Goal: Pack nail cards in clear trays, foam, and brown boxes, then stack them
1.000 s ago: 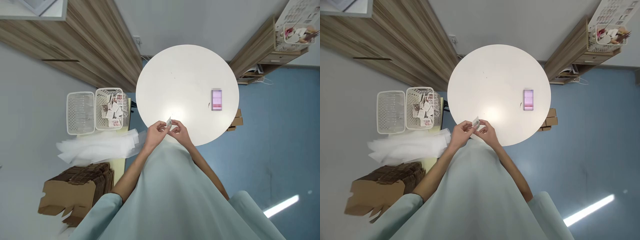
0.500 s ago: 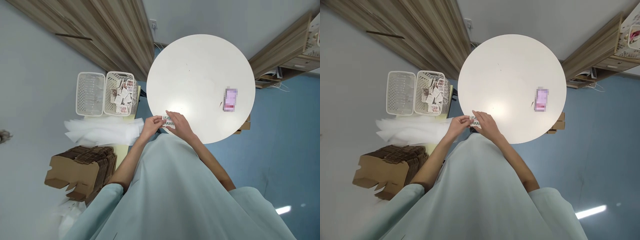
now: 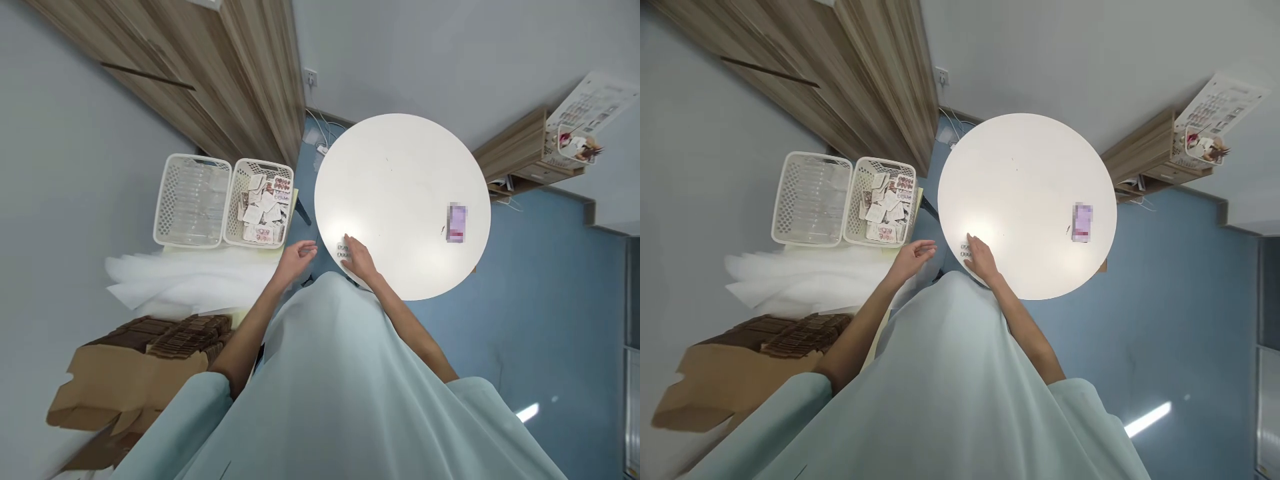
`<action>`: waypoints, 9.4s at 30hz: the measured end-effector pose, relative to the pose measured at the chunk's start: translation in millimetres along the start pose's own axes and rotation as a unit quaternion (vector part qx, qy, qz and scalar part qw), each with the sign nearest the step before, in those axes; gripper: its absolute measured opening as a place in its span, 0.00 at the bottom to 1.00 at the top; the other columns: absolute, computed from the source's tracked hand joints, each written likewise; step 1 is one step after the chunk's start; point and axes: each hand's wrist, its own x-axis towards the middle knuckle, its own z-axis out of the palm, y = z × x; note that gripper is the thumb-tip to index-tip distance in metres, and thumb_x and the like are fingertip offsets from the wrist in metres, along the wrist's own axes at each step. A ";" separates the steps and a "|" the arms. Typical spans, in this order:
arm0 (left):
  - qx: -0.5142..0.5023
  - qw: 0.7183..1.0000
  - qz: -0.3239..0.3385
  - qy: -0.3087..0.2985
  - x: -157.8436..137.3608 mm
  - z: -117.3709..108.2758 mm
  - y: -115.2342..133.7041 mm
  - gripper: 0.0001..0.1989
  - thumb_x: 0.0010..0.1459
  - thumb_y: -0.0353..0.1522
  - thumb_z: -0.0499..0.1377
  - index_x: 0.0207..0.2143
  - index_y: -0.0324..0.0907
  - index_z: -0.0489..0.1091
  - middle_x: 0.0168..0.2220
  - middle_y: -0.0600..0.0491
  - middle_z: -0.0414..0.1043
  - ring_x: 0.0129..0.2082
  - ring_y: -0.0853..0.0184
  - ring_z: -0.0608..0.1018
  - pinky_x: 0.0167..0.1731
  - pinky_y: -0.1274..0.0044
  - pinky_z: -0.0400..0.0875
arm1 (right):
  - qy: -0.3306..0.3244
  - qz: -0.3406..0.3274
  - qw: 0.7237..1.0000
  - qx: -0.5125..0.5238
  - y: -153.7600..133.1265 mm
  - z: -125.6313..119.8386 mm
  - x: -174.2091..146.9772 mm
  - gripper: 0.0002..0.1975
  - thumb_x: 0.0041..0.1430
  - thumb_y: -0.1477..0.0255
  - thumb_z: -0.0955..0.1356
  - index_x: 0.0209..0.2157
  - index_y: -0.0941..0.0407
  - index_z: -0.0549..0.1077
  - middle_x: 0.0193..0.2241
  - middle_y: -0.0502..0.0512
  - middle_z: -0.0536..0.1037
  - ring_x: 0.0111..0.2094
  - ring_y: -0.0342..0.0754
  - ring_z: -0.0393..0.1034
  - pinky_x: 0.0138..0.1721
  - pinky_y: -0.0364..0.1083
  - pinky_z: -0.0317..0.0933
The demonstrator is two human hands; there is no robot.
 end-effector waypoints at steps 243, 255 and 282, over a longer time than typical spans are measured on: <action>-0.377 0.908 -0.083 -0.160 -50.2 88.1 51.0 0.21 0.60 0.35 0.72 0.54 0.38 0.80 0.57 0.40 0.80 0.58 0.52 0.81 0.61 0.62 0.74 | 0.117 0.186 0.910 0.353 -18.4 -135.7 -41.2 0.33 0.58 0.37 0.69 0.28 0.55 0.79 0.33 0.55 0.81 0.22 0.43 0.63 0.26 0.47 0.61; -0.391 0.908 -0.070 -0.134 -44.4 85.7 47.0 0.21 0.59 0.34 0.72 0.55 0.41 0.79 0.54 0.43 0.82 0.57 0.55 0.82 0.60 0.64 0.75 | 0.168 0.089 0.917 0.352 -47.4 -160.9 -67.4 0.26 0.64 0.43 0.70 0.41 0.52 0.82 0.40 0.55 0.81 0.31 0.46 0.69 0.34 0.48 0.68; -0.357 0.923 -0.021 -0.141 -39.5 87.5 59.6 0.24 0.54 0.34 0.75 0.54 0.43 0.80 0.64 0.43 0.74 0.70 0.48 0.69 0.66 0.59 0.69 | 0.032 0.188 0.887 0.421 -39.8 -125.5 -119.5 0.26 0.56 0.45 0.76 0.41 0.54 0.80 0.27 0.49 0.76 0.27 0.45 0.69 0.31 0.46 0.65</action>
